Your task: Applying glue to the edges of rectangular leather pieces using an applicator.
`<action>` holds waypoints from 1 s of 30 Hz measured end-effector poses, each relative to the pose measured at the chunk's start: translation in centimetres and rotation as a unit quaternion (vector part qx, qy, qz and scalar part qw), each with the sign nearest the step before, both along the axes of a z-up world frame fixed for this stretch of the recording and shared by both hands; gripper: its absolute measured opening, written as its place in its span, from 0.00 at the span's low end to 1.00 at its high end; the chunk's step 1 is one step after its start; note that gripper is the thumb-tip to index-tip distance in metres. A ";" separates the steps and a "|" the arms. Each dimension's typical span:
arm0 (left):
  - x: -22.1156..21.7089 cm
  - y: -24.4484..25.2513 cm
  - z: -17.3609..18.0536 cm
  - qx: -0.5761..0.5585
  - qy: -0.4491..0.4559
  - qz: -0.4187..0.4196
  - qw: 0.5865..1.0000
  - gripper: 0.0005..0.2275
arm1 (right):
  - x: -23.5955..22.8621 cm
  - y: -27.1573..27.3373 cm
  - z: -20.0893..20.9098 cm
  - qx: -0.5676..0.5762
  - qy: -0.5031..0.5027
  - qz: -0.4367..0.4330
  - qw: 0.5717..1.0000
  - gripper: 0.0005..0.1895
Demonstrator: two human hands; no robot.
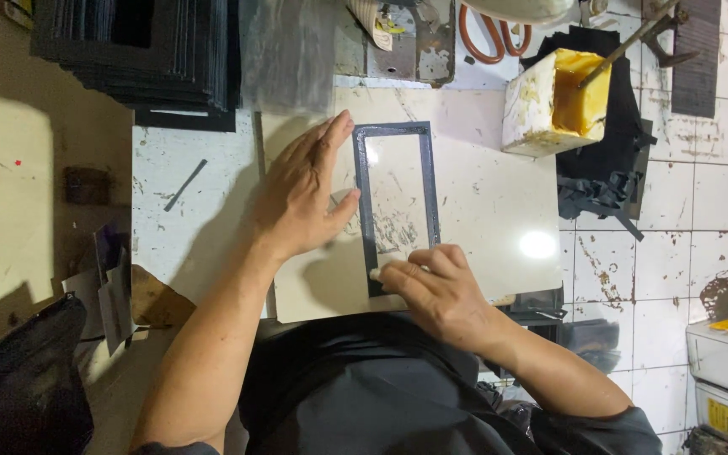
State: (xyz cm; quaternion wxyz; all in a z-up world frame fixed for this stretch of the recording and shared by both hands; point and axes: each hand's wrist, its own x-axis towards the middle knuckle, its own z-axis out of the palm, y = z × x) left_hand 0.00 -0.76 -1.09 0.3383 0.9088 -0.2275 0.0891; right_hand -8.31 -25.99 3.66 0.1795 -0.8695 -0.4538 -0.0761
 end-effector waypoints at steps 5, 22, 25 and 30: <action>-0.1 0.0 0.1 0.009 0.003 0.001 1.000 0.41 | -1.3 -0.4 1.2 -0.002 -0.010 0.019 1.000 0.21; -8.4 -7.5 4.4 -0.023 0.023 -0.145 0.989 0.16 | 11.2 -12.5 9.3 0.157 -0.047 -0.359 0.919 0.07; -9.3 -8.0 4.0 -0.014 0.076 -0.142 0.987 0.11 | 14.2 -12.8 7.8 0.126 -0.032 -0.361 0.924 0.05; -8.9 -5.3 4.9 0.097 0.129 -0.091 0.983 0.06 | 16.7 -13.4 5.7 0.089 -0.052 -0.323 0.941 0.03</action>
